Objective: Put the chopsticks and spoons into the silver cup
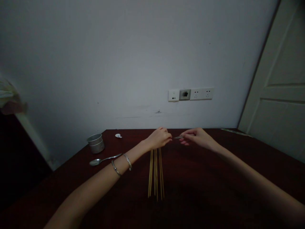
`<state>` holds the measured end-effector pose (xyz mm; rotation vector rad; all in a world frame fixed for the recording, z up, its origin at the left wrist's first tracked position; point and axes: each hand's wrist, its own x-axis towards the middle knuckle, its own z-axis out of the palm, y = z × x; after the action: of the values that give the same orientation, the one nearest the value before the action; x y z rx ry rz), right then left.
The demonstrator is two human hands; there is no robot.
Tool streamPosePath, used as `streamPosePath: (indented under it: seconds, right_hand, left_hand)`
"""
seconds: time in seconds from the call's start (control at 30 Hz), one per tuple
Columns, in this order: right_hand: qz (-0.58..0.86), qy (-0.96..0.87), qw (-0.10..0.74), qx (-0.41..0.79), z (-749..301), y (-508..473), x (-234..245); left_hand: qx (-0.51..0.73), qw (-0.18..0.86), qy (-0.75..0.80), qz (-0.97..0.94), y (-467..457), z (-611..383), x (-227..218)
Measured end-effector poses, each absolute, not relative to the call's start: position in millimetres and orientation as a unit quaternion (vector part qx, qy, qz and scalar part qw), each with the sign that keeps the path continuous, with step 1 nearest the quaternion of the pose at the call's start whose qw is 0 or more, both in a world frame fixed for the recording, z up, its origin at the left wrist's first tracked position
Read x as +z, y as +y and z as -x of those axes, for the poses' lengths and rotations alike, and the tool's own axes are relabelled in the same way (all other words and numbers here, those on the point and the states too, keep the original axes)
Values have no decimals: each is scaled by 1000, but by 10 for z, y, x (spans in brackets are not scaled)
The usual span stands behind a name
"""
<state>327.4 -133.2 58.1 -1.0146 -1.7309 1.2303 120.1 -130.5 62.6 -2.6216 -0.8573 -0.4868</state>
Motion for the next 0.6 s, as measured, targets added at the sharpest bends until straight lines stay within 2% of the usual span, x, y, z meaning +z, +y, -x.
streamPosePath:
  seconds: [0.2, 0.27, 0.4, 0.6]
  right_hand:
    - [381, -693, 417, 448, -3263, -1167, 744]
    - [376, -680, 432, 458, -3193, -1128, 735]
    - [372, -646, 459, 483, -3052, -1103, 653]
    - [406, -627, 466, 474, -3018, -1156, 505]
  left_hand:
    - [-283, -246, -392, 840, -1373, -1337, 512]
    - [-310, -347, -390, 795, -1389, -1392, 463]
    - [-347, -440, -395, 728, -1433, -1466, 369]
    - [-403, -461, -437, 658, -1466, -1426, 264]
